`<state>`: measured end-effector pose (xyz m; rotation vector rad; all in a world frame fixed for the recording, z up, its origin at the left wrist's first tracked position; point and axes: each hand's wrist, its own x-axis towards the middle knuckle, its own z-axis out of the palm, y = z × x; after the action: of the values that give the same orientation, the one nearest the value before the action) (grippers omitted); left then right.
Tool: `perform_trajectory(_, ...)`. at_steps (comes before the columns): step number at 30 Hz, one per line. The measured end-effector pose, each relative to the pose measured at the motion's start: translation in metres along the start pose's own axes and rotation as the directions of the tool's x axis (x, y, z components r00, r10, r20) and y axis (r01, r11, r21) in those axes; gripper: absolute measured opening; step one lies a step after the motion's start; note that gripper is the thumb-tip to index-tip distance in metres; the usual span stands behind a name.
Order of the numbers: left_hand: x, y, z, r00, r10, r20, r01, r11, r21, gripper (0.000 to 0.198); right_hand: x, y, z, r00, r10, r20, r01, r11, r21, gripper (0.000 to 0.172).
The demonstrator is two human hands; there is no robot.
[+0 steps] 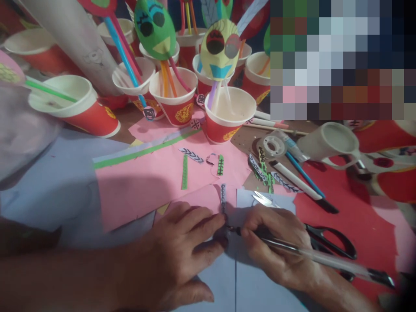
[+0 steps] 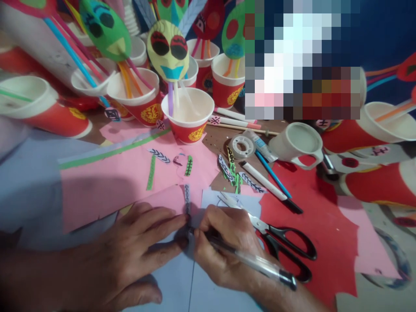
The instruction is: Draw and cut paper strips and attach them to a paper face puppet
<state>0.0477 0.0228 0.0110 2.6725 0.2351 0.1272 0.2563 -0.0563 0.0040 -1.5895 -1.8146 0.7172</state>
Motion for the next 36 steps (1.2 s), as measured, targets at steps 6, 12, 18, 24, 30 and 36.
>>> perform_trajectory(6, -0.0008, 0.0014, 0.0006, 1.000, -0.013, -0.005, 0.013, 1.000, 0.005, 0.054, -0.0020, -0.0013, -0.0014, 0.999, -0.022, 0.047, 0.019, 0.998, 0.063, 0.016)
perform_trajectory(12, -0.0017, 0.0007, 0.0006, 1.000, -0.008, -0.011, 0.008, 1.000, 0.004, 0.051, 0.0011, -0.0025, -0.0010, 0.999, -0.019, 0.036, 0.017, 0.998, 0.062, 0.016)
perform_trajectory(18, -0.0019, -0.0006, 0.0007, 1.000, -0.007, 0.023, 0.007, 1.000, -0.017, 0.048, -0.0007, -0.0023, -0.0026, 0.998, 0.049, 0.026, -0.049, 0.999, 0.014, 0.015)
perform_trajectory(24, -0.0022, -0.0009, 0.0001, 0.999, -0.010, 0.042, 0.012, 0.999, -0.039, 0.048, 0.0014, -0.0029, -0.0038, 0.998, 0.008, 0.062, -0.013, 0.997, 0.074, 0.016)
perform_trajectory(30, -0.0018, -0.0003, -0.0006, 1.000, -0.011, 0.025, 0.012, 0.999, -0.038, 0.046, 0.0027, -0.0039, -0.0018, 0.999, 0.044, 0.002, -0.044, 0.999, 0.022, 0.018)
perform_trajectory(36, -0.0025, -0.0005, 0.0002, 1.000, -0.012, 0.006, 0.013, 0.999, -0.044, 0.044, 0.0028, -0.0050, -0.0020, 0.997, 0.072, -0.007, -0.072, 0.997, -0.017, 0.017)
